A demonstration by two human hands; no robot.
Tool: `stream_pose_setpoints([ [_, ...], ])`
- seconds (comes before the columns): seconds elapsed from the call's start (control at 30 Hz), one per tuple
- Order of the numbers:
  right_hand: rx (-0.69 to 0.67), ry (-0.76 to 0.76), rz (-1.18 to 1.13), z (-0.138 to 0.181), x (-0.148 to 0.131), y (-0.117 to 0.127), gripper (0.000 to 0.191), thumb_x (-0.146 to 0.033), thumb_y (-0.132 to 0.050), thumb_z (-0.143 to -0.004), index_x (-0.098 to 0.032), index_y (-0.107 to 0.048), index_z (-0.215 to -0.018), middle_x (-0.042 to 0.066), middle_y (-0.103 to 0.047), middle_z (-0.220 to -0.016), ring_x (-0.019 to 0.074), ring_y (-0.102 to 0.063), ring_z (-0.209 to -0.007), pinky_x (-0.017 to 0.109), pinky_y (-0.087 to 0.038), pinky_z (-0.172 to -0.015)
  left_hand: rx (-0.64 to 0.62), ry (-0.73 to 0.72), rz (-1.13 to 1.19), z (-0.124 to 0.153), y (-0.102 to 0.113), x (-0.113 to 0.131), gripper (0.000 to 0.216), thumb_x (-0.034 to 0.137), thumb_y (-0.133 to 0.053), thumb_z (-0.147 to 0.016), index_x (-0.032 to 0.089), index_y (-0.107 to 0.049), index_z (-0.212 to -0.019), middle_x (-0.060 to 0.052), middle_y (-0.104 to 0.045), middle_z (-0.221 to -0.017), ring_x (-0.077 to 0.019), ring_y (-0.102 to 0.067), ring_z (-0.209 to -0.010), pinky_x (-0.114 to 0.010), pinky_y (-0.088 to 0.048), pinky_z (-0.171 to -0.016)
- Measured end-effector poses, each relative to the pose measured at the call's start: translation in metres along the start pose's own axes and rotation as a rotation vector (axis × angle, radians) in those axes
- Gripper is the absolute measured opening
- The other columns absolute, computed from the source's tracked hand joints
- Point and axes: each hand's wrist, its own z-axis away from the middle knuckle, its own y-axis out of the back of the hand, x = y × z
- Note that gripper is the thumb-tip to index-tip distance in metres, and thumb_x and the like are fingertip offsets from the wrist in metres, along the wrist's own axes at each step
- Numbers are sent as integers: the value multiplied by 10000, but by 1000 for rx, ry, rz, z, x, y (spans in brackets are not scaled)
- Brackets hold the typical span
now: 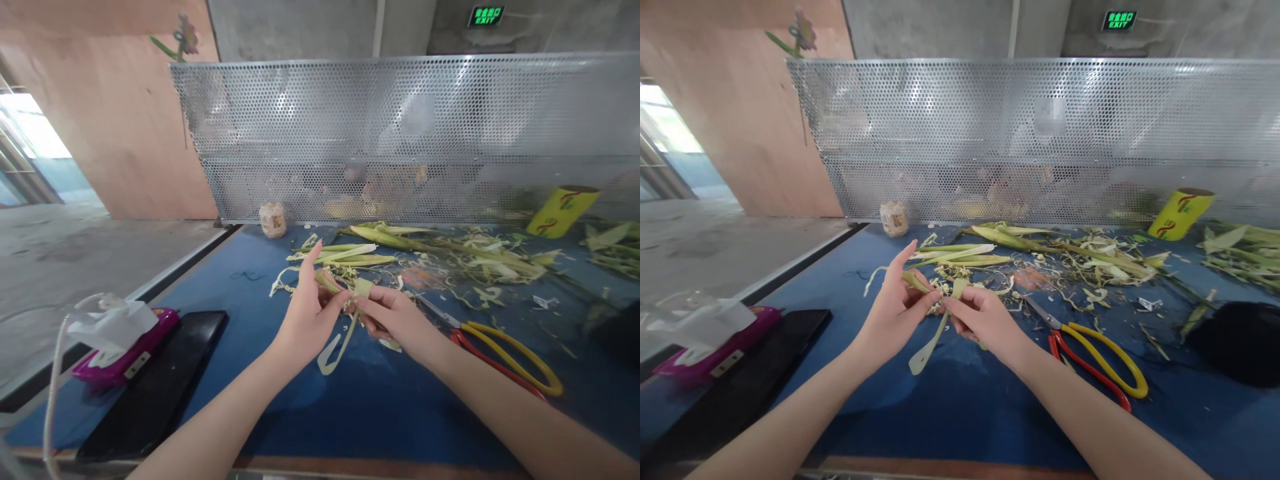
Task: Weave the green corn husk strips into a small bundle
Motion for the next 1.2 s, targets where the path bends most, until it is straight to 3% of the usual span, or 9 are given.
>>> stream_pose_setpoints([
  [0.17,22,15,-23,1,-1,-2,242,-382,-576,-740,-148,-557,-679,-82,-440,-423,17,-281,-312,180,-169,-340,34,-39,14,-5,3,-3,655,183,-542,-770,226,-192,-1322,45,-466,-708,-87,-514,-606,-220,-458,-576],
  [0.33,18,86,-105,-2,-2,3,270,-399,-640,-689,-162,-508,-687,-58,-513,-552,15,-324,-364,185,-217,-371,-77,160,33,-3,3,-8,787,177,-451,-816,209,118,-1358,11,-556,-775,-111,-558,-653,-250,-449,-585],
  [0.43,52,130,-46,-5,-5,9,295,-413,-657,-671,-165,-507,-725,-59,-511,-545,25,-331,-379,190,-238,-379,-162,201,110,1,2,-5,908,177,-515,-782,245,193,-1346,17,-578,-787,-117,-576,-663,-272,-456,-612],
  [0.53,103,136,83,-5,-8,12,305,-439,-636,-681,-172,-488,-675,-65,-472,-500,42,-358,-385,195,-259,-377,-167,188,126,3,0,-1,1043,149,-621,-701,284,186,-1348,41,-586,-763,-131,-613,-661,-293,-475,-639],
  [0.63,139,167,169,-4,-9,13,290,-433,-627,-687,-174,-498,-667,-60,-464,-487,60,-390,-413,199,-282,-391,-158,159,140,2,0,0,1022,98,-601,-705,270,165,-1360,77,-564,-636,-140,-631,-620,-270,-478,-592],
  [1.03,240,165,58,1,-14,7,266,-388,-589,-729,-160,-491,-633,-74,-426,-459,31,-319,-354,200,-223,-377,-221,271,245,8,2,9,981,73,-623,-685,249,39,-1388,55,-592,-607,-193,-669,-625,-316,-545,-595],
  [1.1,205,150,38,-1,-12,8,274,-396,-576,-738,-153,-502,-635,-54,-472,-494,29,-329,-358,203,-222,-381,-216,298,235,8,4,11,1018,78,-638,-679,271,71,-1385,15,-631,-684,-197,-672,-622,-333,-555,-595],
  [1.2,157,170,13,-3,-12,10,246,-380,-517,-786,-150,-577,-850,-29,-535,-581,25,-320,-366,203,-223,-386,-181,296,208,8,6,12,1099,153,-675,-673,377,161,-1349,-118,-593,-1102,-183,-671,-609,-363,-569,-579],
])
